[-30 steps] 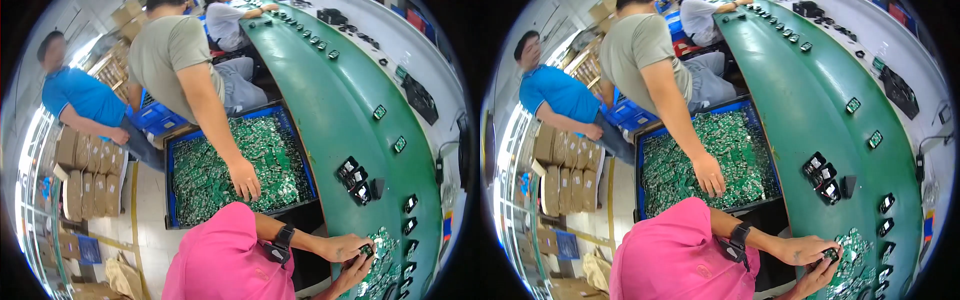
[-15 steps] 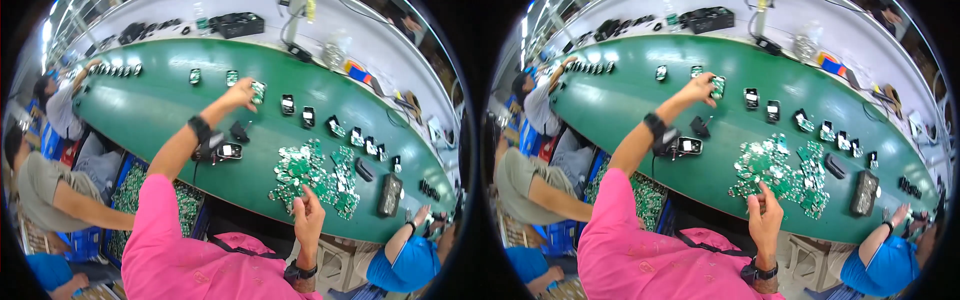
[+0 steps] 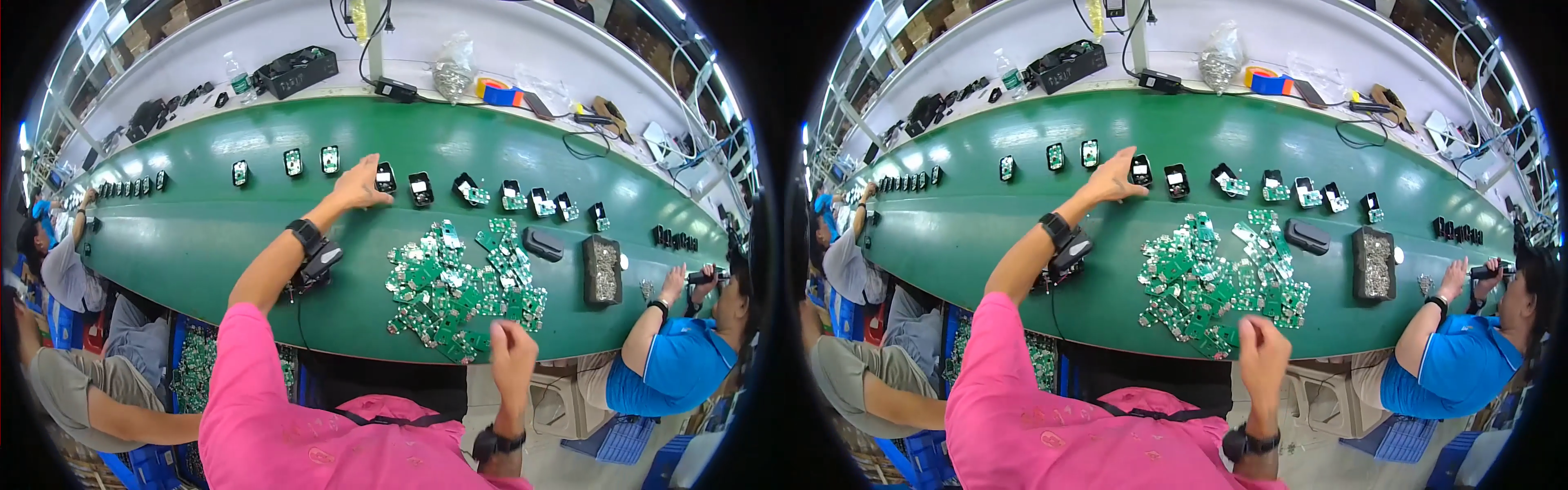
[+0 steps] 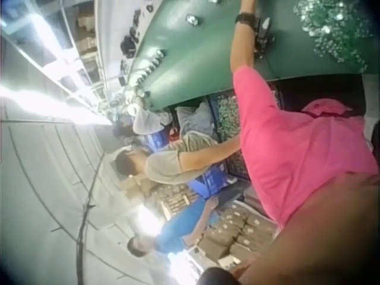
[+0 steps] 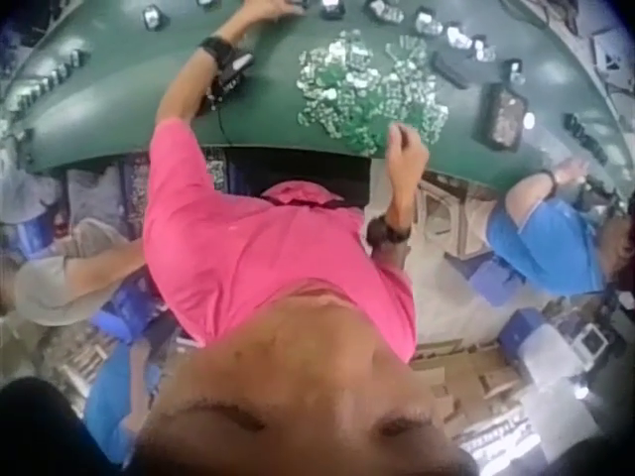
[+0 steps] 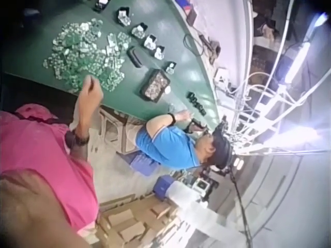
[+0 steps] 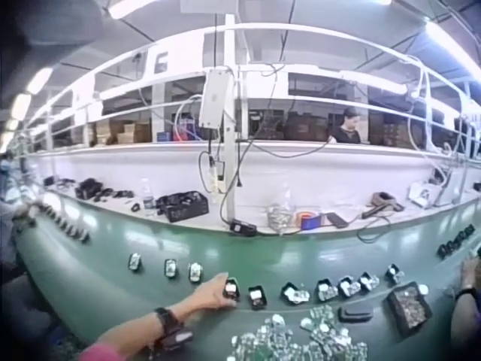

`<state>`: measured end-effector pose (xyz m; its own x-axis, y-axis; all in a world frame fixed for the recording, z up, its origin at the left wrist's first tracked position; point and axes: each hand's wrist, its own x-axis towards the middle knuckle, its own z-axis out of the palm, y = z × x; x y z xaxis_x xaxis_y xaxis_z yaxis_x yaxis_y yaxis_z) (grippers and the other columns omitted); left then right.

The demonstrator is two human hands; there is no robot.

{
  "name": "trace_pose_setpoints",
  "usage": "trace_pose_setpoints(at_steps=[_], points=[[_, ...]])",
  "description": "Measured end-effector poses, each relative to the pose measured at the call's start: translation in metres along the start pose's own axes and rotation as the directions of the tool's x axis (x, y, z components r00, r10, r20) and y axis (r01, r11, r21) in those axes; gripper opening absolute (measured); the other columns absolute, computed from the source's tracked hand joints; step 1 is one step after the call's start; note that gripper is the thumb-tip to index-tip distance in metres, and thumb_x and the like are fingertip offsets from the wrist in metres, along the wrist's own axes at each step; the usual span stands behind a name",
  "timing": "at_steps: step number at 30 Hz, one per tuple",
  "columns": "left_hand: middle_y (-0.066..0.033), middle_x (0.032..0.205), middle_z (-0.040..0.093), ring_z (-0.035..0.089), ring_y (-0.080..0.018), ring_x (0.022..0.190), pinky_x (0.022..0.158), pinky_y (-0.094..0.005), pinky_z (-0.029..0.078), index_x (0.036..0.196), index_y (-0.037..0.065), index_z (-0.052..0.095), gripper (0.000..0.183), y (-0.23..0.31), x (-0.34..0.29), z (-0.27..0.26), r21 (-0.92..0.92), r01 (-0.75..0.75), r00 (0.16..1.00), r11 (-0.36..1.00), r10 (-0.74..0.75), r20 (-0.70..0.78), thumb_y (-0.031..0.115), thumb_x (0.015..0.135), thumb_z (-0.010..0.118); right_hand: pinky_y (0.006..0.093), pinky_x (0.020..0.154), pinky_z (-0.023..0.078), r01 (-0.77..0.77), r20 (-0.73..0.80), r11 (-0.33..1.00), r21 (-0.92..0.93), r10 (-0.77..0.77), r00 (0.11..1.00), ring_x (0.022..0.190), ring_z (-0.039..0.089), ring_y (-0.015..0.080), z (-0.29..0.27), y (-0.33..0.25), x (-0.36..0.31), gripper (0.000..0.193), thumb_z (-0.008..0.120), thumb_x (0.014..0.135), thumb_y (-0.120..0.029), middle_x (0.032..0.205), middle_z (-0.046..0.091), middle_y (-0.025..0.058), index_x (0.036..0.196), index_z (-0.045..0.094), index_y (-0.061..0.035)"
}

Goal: The person picks up a circuit board and a black plastic housing by hand, fits the board into the housing, and places the assembled unit onto the green conveyor belt.

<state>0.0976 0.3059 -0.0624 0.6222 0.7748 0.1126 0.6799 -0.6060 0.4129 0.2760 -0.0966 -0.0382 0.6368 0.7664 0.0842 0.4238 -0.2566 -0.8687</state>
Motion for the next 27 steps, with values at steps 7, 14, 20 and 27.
trace_pose_setpoints(at_steps=[7,14,20,27], points=[[-0.0211,0.096,0.068,0.068,-0.0361,0.091,0.082,-0.042,0.054,0.12,-0.002,0.055,0.07,0.026,-0.025,-0.03,-0.031,0.119,0.99,0.992,-0.121,-0.072,0.034,0.066,0.083,0.0441,0.072,0.054,0.122,0.172,0.958,-0.261,-0.079,0.982,0.077,0.069,0.0372,0.063,-0.03,0.102,0.033,0.066,0.091,-0.031,0.083,0.07,0.0214,0.093,0.069,0.0017],[-0.0115,0.121,0.059,0.065,-0.0244,0.1,0.086,-0.0353,0.054,0.133,0.004,0.054,0.075,0.106,-0.186,-0.078,-0.465,-0.057,0.991,0.883,-0.008,-0.136,0.017,0.065,0.082,0.0456,0.073,0.051,0.265,0.339,0.827,-0.496,-0.097,0.936,0.08,0.066,0.0396,0.125,-0.006,0.192,0.037,0.078,0.074,-0.033,0.083,0.068,0.0216,0.079,0.067,0.0016],[-0.0079,0.117,0.062,0.062,-0.012,0.098,0.078,-0.0262,0.051,0.14,0.004,0.046,0.079,0.128,-0.265,-0.046,-0.851,0.141,0.934,0.506,-0.354,-0.056,0.007,0.07,0.084,0.0311,0.044,0.046,0.161,0.097,0.983,-0.091,-0.153,0.984,0.05,0.065,0.0183,0.097,-0.017,0.174,0.017,0.06,0.098,-0.016,0.067,0.061,0.0112,0.098,0.054,-0.0003],[-0.0129,0.115,0.063,0.063,-0.0175,0.096,0.076,-0.0277,0.051,0.125,0.005,0.067,0.046,0.148,-0.275,-0.033,-0.856,0.131,0.98,0.5,-0.198,0.034,0.019,0.082,0.076,0.0228,0.054,0.051,-0.011,0.197,0.847,0.531,-0.11,0.974,0.064,0.067,0.014,0.041,-0.076,0.063,0.027,0.067,0.091,-0.002,0.077,0.065,0.006,0.115,0.055,0.0027]])
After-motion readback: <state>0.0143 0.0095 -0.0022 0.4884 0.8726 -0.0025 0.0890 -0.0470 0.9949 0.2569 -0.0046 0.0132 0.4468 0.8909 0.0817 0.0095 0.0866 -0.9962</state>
